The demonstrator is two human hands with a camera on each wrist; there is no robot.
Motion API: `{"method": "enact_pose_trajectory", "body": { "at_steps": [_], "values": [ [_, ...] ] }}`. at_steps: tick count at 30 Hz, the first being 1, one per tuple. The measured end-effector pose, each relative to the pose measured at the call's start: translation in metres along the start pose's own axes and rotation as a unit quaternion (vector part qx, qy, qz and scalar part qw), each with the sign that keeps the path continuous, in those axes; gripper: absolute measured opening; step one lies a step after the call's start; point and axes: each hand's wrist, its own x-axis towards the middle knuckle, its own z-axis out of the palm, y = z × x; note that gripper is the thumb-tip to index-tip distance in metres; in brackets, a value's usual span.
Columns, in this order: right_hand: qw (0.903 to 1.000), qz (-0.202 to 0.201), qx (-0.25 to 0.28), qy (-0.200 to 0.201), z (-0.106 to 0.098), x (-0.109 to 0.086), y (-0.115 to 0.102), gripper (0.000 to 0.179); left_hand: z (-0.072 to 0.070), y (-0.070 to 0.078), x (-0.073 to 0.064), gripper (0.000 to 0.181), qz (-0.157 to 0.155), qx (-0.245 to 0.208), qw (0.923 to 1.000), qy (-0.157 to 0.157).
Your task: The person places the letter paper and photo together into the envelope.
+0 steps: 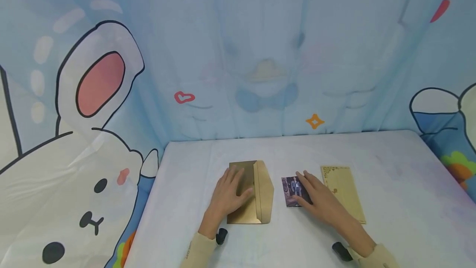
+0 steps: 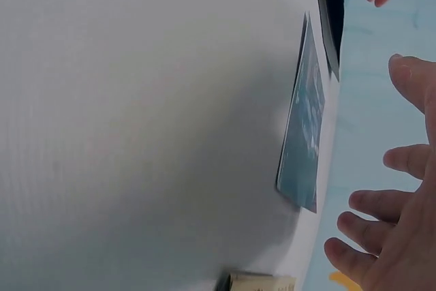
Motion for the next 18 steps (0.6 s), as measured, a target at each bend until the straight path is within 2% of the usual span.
{"method": "enact_pose_trajectory", "body": {
  "at_steps": [9,18],
  "values": [
    [0.9999,-0.003,0.012,-0.005,0.010,0.006,-0.009,0.076,0.004,0.003,0.005,0.073,0.010,0.010,0.9999,0.003],
    [0.9994,-0.032,0.013,0.006,0.020,0.012,-0.019,0.073,0.007,0.010,0.010,0.073,0.001,0.015,0.9997,-0.018]
  ]
}}
